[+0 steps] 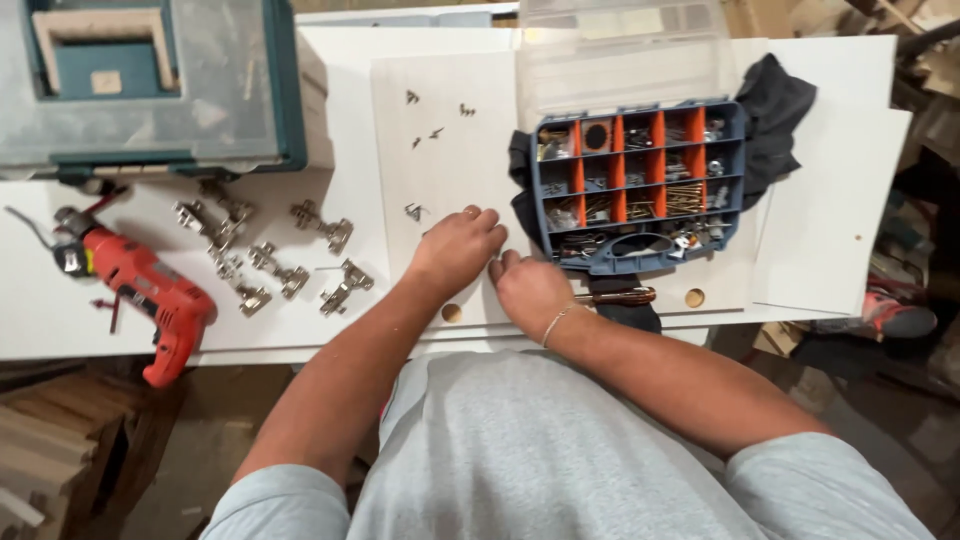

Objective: Sorting small screws and hardware components from a workbench into a divided organizer box

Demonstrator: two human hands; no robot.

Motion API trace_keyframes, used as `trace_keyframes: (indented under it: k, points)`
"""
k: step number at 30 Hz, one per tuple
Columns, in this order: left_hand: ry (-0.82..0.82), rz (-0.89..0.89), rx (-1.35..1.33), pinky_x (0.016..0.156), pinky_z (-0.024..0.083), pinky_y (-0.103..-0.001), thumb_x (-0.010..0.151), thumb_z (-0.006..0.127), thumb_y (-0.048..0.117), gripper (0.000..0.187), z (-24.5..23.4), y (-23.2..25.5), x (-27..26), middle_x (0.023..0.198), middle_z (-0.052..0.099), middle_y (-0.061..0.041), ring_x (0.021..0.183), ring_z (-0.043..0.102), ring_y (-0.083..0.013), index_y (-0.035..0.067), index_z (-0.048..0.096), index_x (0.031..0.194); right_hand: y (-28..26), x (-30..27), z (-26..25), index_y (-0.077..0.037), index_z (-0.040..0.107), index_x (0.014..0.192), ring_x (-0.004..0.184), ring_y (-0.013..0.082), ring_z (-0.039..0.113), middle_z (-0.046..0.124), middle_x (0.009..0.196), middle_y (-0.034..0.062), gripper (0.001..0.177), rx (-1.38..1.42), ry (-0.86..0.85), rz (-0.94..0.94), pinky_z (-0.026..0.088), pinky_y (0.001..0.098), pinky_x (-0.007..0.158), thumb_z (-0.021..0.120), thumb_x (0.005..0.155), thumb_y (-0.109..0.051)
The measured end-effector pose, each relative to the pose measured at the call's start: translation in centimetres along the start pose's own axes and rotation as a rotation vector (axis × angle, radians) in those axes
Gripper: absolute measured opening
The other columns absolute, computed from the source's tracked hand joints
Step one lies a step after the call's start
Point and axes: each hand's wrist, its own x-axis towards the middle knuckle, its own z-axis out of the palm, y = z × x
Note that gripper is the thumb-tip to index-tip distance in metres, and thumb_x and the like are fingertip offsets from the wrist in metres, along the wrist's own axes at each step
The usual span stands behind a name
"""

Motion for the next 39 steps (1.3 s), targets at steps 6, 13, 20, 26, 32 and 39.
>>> trace_keyframes:
  k: [6, 13, 20, 26, 32, 39]
  points:
    - [-0.080, -0.011, 0.105, 0.064, 0.058, -0.032, 0.088, 0.061, 0.013, 0.003, 1.8, -0.4, -1.2, 0.084, 0.058, -0.003, 0.082, 0.067, -0.0244, 0.015, 0.061, 0.087, 0.4, -0.9, -1.9, -0.014, 0.062, 0.093, 0.065, 0.0241, 0.071, 0.061, 0.083, 0.0007, 0.008, 0.278, 0.016, 0.084, 0.058, 0.0374, 0.053, 0.055, 0.091, -0.009]
    - [-0.049, -0.062, 0.158, 0.061, 0.055, -0.039, 0.085, 0.057, 0.015, 0.002, 2.6, 0.3, -1.9, 0.080, 0.053, -0.006, 0.075, 0.063, -0.0292, 0.013, 0.058, 0.085, 3.6, -4.3, -5.9, 0.003, 0.064, 0.125, 0.072, 0.0200, 0.071, 0.066, 0.089, 0.0107, 0.039, 2.007, -0.029, 0.464, 0.064, 0.0325, 0.065, 0.064, 0.087, 0.007]
    - [-0.039, -0.353, -0.153, 0.065, 0.055, -0.045, 0.079, 0.061, 0.022, 0.012, 1.5, 2.4, -2.9, 0.079, 0.052, -0.007, 0.074, 0.064, -0.0335, 0.013, 0.057, 0.085, 10.2, -4.8, -6.9, 0.005, 0.065, 0.117, 0.075, 0.0208, 0.073, 0.073, 0.096, 0.0199, 0.021, 1.873, 0.375, 0.847, 0.066, 0.0321, 0.068, 0.057, 0.099, 0.002]
    - [-0.235, -0.881, -0.725, 0.079, 0.056, -0.042, 0.085, 0.063, 0.023, 0.009, -5.4, 5.2, 0.4, 0.085, 0.064, -0.007, 0.086, 0.070, -0.0292, 0.017, 0.065, 0.091, 14.7, -2.9, -5.4, 0.000, 0.060, 0.115, 0.072, 0.0189, 0.073, 0.074, 0.099, 0.0192, 0.018, 1.830, 0.473, 0.827, 0.067, 0.0310, 0.064, 0.058, 0.097, 0.002]
    - [-0.239, -0.997, -0.875, 0.081, 0.057, -0.040, 0.085, 0.066, 0.023, 0.010, -6.8, 5.9, 0.8, 0.083, 0.066, -0.006, 0.086, 0.070, -0.0257, 0.018, 0.070, 0.094, 15.9, -3.3, -5.0, 0.002, 0.053, 0.119, 0.077, 0.0223, 0.073, 0.074, 0.100, 0.0231, 0.027, 1.680, 0.578, 0.636, 0.066, 0.0325, 0.068, 0.062, 0.095, 0.009]
    - [-0.159, -1.073, -0.934, 0.078, 0.055, -0.043, 0.086, 0.067, 0.018, 0.010, -8.1, 6.1, 0.4, 0.080, 0.067, -0.014, 0.081, 0.069, -0.0310, 0.013, 0.072, 0.093, 19.3, -6.9, -6.6, 0.003, 0.065, 0.113, 0.083, 0.0176, 0.069, 0.075, 0.103, 0.0203, 0.019, 1.386, 0.848, 0.593, 0.059, 0.0281, 0.078, 0.063, 0.097, 0.013]
